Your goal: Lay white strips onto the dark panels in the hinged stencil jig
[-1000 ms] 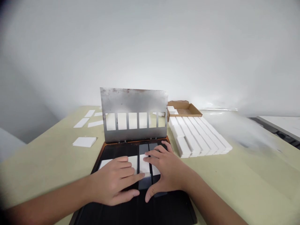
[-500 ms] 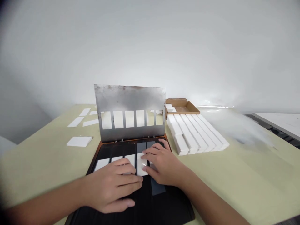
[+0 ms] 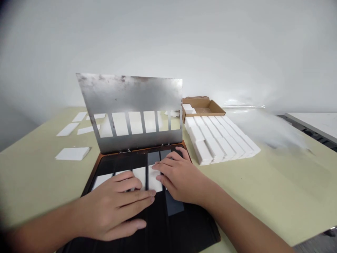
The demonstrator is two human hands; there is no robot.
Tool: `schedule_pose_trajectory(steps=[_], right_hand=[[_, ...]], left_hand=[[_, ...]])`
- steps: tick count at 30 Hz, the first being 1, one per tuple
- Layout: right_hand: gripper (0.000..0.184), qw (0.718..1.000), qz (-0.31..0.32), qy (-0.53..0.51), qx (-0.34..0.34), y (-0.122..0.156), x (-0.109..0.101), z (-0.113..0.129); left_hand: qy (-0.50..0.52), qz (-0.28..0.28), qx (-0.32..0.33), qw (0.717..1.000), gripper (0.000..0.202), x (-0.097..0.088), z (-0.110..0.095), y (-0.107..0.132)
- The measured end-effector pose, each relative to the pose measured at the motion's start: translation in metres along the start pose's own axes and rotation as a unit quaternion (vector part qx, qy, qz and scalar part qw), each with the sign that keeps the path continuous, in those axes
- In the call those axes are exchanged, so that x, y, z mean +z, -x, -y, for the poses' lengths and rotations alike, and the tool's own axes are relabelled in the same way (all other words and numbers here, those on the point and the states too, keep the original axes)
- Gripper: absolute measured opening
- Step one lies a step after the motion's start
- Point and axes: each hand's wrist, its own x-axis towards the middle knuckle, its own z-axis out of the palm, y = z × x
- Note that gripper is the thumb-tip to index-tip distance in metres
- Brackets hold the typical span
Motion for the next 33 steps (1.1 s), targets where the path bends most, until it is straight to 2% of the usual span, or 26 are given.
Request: schedule_pose_trajectory(steps=[5, 12, 16, 21, 25, 30, 33], right_hand=[[0.042, 1.000, 0.000, -0.016, -0.003, 0.003, 0.000, 0.000], [0.045, 1.000, -0.012, -0.018, -0.009, 0.004, 0.002, -0.002], [0.051, 1.000, -0.016, -0.013, -0.012, 0.003, 0.004, -0.004], [0.042, 1.000, -0.013, -0.018, -0.005, 0.000, 0.007, -0.005], [0.034, 1.000, -0.014, -0.009, -0.003, -0.001, 0.007, -0.004], [0.030, 1.000, -0.027, -0.005, -0.004, -0.001, 0.008, -0.004], [0.028, 0.999, -0.040, 0.000, 0.001, -0.004, 0.011, -0.005]], left_hand=[[-0.007, 0.012, -0.021, 1.000, 0.029, -0.002, 0.001, -0.002], [-0.029, 0.015, -0.061, 0.998, 0.025, -0.003, 0.002, 0.000], [-0.026, 0.023, -0.052, 0.998, 0.028, -0.002, 0.004, 0.002], [-0.030, 0.041, -0.035, 0.998, 0.034, 0.001, 0.004, 0.006], [-0.025, 0.071, -0.052, 0.996, 0.037, 0.001, 0.003, 0.006], [-0.038, 0.050, -0.058, 0.996, 0.037, 0.001, 0.003, 0.003], [-0.040, 0.062, -0.056, 0.996, 0.042, 0.000, 0.004, 0.000]])
